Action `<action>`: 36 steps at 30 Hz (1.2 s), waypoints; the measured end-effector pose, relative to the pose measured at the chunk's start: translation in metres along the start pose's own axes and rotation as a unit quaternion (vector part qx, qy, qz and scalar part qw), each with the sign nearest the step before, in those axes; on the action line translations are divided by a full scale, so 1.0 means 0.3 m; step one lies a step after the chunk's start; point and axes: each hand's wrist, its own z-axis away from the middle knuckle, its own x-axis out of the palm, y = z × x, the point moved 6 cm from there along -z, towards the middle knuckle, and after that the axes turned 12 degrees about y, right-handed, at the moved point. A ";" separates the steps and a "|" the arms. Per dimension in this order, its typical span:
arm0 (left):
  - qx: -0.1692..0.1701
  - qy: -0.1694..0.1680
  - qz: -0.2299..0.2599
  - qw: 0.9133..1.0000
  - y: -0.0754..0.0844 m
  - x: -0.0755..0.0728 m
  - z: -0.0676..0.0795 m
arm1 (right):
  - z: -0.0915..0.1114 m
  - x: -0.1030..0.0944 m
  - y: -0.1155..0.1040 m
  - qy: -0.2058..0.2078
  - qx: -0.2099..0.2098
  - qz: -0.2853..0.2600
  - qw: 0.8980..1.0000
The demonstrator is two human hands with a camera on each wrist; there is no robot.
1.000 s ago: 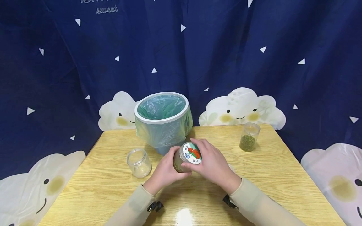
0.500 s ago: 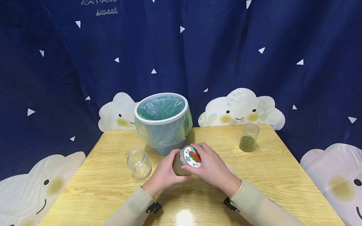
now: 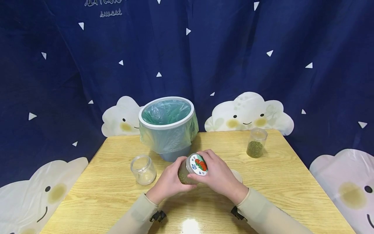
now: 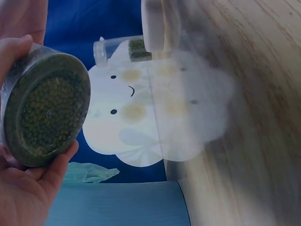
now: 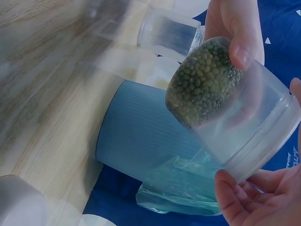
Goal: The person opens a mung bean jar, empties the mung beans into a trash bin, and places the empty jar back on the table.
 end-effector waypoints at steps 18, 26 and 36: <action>0.034 -0.006 -0.008 0.999 0.016 0.008 0.009 | 0.000 0.031 -0.037 -0.019 -0.013 0.019 1.000; 0.028 -0.029 0.016 0.999 0.008 0.013 0.020 | 0.003 0.042 -0.044 0.001 -0.041 0.017 0.999; 0.017 -0.043 0.025 0.999 0.004 0.010 0.016 | 0.002 0.048 -0.045 0.011 -0.052 0.017 0.998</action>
